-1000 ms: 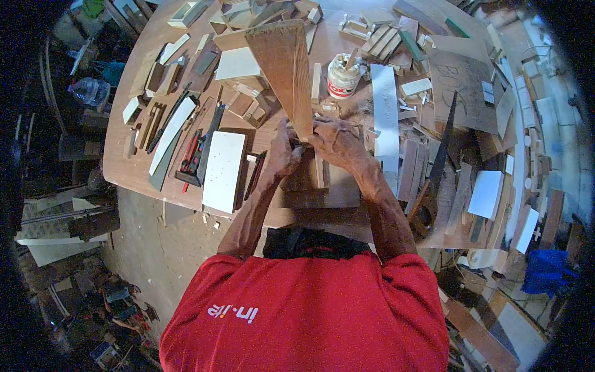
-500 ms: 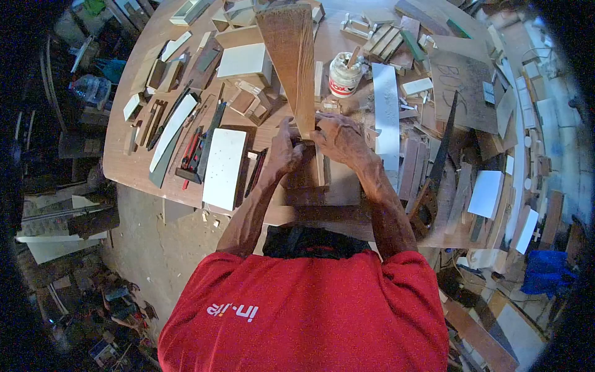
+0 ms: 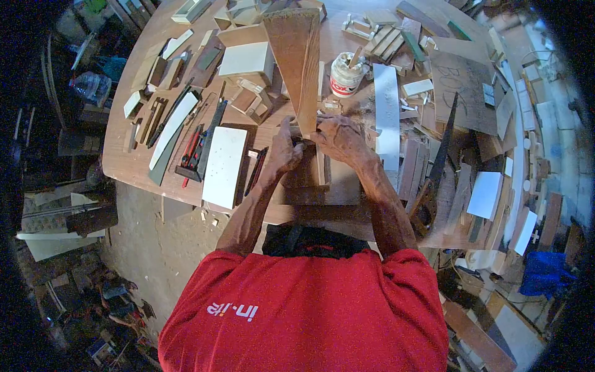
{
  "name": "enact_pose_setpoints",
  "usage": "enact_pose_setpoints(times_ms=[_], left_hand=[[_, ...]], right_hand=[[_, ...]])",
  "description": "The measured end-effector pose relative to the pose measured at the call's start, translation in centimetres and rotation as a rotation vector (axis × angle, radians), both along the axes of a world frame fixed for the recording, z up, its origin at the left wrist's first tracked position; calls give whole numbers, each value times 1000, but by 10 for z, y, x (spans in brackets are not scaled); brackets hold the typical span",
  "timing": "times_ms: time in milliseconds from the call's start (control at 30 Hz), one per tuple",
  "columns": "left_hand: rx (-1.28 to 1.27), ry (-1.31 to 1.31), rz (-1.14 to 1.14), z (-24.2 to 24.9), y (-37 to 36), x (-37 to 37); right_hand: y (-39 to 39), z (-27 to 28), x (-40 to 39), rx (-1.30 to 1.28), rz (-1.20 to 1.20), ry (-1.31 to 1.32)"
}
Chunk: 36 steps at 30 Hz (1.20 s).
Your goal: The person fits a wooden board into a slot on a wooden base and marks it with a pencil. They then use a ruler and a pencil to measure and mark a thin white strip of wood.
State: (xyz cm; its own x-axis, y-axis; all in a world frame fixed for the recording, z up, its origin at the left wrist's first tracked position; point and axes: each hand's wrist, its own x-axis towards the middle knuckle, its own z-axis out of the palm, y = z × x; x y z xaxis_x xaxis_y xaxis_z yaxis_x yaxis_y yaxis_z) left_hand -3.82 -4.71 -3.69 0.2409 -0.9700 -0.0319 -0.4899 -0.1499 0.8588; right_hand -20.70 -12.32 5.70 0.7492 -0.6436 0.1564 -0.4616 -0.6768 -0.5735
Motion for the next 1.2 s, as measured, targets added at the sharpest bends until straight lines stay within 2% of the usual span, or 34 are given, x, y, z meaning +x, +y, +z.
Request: enact_pose_setpoints(times_ms=[100,167,267,367,500,600,667,767,867,1000,1067,1200], left_hand=[[-40,-4,5,-1,1,0],[38,-103,-2,-3,-1,1],[6,-58,-13,-31,-6,7],[67,-90,-5,-17,-5,6],[16,-135,6,-11,-3,3],[109,20,-6,-12,-3,5],[-8,-77,-20,-6,0,3],[62,-105,12,-4,1,2],[6,-72,8,-26,-3,5],[-18,-129,-28,-19,-4,7],[-31,-152,-39,-23,-6,7],[35,-223,-60,-17,-5,5]], right_hand=[[0,-4,0,-5,-2,28],[-2,-7,1,114,-55,162],[-1,-5,0,35,9,50],[1,-5,2,3,-19,-7],[-3,-20,-2,-5,-7,40],[-4,-25,-2,-15,-15,43],[-6,-26,-2,32,-32,85],[-1,-15,0,-6,-18,-12],[-2,-6,0,-10,-6,13],[-4,-16,-3,17,-4,-16],[-7,-35,-7,-65,-28,30],[-4,-18,-3,-63,14,45]])
